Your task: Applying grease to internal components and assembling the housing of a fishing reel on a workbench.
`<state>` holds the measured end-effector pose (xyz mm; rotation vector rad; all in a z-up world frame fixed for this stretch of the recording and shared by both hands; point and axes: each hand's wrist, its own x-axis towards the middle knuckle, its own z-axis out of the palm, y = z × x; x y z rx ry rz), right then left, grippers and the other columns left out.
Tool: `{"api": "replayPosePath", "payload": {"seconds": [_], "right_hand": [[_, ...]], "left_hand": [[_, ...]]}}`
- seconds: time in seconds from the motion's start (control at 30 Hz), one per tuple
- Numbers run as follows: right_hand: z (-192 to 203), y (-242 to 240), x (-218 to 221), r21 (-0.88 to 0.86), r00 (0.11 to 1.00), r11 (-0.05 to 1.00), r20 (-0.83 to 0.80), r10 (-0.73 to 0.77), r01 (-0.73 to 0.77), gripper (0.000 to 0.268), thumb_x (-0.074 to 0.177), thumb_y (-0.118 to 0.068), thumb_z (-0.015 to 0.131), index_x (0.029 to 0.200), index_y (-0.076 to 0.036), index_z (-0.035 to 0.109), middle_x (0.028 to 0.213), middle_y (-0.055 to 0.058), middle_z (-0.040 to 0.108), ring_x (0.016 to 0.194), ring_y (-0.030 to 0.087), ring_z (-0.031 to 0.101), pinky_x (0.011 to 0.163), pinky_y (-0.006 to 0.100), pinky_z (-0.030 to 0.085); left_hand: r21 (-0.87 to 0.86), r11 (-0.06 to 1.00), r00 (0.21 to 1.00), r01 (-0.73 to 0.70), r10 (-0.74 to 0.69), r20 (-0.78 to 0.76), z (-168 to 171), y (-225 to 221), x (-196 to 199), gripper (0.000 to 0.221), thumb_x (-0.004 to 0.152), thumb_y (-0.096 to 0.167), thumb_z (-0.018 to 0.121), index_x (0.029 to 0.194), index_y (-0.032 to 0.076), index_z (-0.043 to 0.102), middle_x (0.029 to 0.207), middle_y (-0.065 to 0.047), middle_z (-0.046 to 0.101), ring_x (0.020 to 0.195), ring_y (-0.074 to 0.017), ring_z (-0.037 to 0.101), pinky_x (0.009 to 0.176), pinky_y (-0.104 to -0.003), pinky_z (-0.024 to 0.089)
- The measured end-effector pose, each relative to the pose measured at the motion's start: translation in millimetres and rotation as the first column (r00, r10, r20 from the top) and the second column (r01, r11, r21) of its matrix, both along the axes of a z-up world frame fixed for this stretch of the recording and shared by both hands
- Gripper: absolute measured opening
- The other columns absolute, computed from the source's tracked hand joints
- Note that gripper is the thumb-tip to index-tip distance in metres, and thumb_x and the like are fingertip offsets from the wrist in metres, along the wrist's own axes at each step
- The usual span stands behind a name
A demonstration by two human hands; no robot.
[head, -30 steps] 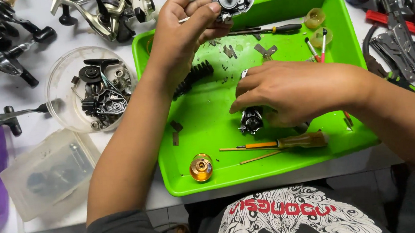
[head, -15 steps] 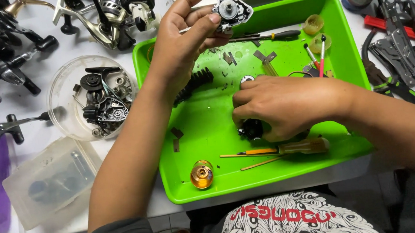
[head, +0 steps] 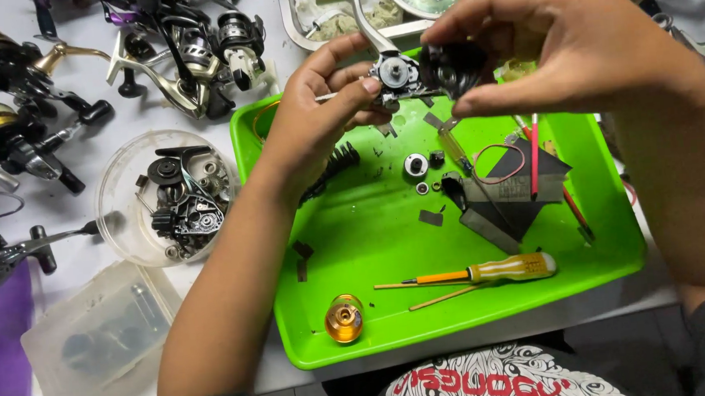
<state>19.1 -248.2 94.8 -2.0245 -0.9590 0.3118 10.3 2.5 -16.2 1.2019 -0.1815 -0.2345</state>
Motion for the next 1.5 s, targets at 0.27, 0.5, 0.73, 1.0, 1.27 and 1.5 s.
{"api": "replayPosePath", "payload": {"seconds": [0.27,0.5,0.73,1.0,1.27,1.5], "right_hand": [[-48,5,32,0.342,0.835,0.837,-0.503,-0.221,0.428,0.059,0.074,0.0,0.082,0.127,-0.01,0.059,0.114,0.006,0.056,0.095,0.014,0.066,0.072,0.027,0.068],[-52,2,33,0.421,0.685,0.755,-0.726,-0.052,0.503,0.035,0.095,-0.014,0.063,0.129,-0.008,0.06,0.1,0.011,0.065,0.085,0.025,0.069,0.083,0.035,0.062],[-53,11,26,0.502,0.762,0.694,-0.638,-0.107,0.517,0.017,0.104,-0.011,0.058,0.12,-0.009,0.065,0.117,0.018,0.071,0.095,0.033,0.076,0.086,0.037,0.068],[-64,24,8,0.472,0.943,0.817,-0.169,-0.285,0.331,0.023,0.103,-0.003,0.065,0.125,0.0,0.064,0.118,0.015,0.07,0.109,0.021,0.071,0.102,0.031,0.064],[-57,34,-6,0.354,0.928,0.931,0.307,-0.209,0.093,0.029,0.1,0.005,0.069,0.127,0.01,0.06,0.127,0.026,0.064,0.112,0.028,0.068,0.105,0.03,0.058],[-63,33,-1,0.286,0.816,0.958,0.545,-0.193,0.035,0.029,0.096,0.006,0.077,0.122,0.01,0.065,0.121,0.028,0.068,0.114,0.037,0.068,0.106,0.042,0.056]], "left_hand": [[0.079,0.996,0.995,0.031,-0.023,-0.094,14,-3,-5,0.059,0.085,0.018,0.073,0.139,0.002,0.053,0.114,-0.014,0.07,0.09,-0.0213,0.072,0.082,-0.037,0.068],[0.067,0.997,0.992,0.027,-0.019,-0.122,13,-2,-5,0.057,0.086,0.017,0.074,0.137,0.004,0.055,0.107,-0.011,0.069,0.082,-0.0209,0.072,0.08,-0.037,0.067],[0.06,0.998,0.99,0.026,-0.018,-0.137,11,-1,-3,0.059,0.084,0.019,0.075,0.138,0.005,0.055,0.105,-0.009,0.063,0.084,-0.0204,0.07,0.082,-0.038,0.067],[-0.025,1.0,0.99,-0.012,0.008,-0.138,6,-2,-1,0.062,0.084,0.017,0.075,0.138,0.001,0.053,0.106,-0.011,0.065,0.079,-0.0219,0.071,0.08,-0.037,0.066],[-0.083,0.997,0.994,-0.008,-0.001,-0.108,3,1,0,0.06,0.085,0.017,0.076,0.138,0.004,0.052,0.109,-0.01,0.068,0.08,-0.0214,0.073,0.081,-0.035,0.065],[-0.115,0.993,0.999,0.026,-0.03,-0.025,-5,1,3,0.056,0.089,0.015,0.073,0.139,0.006,0.051,0.115,-0.011,0.071,0.094,-0.0208,0.072,0.084,-0.037,0.065]]}}
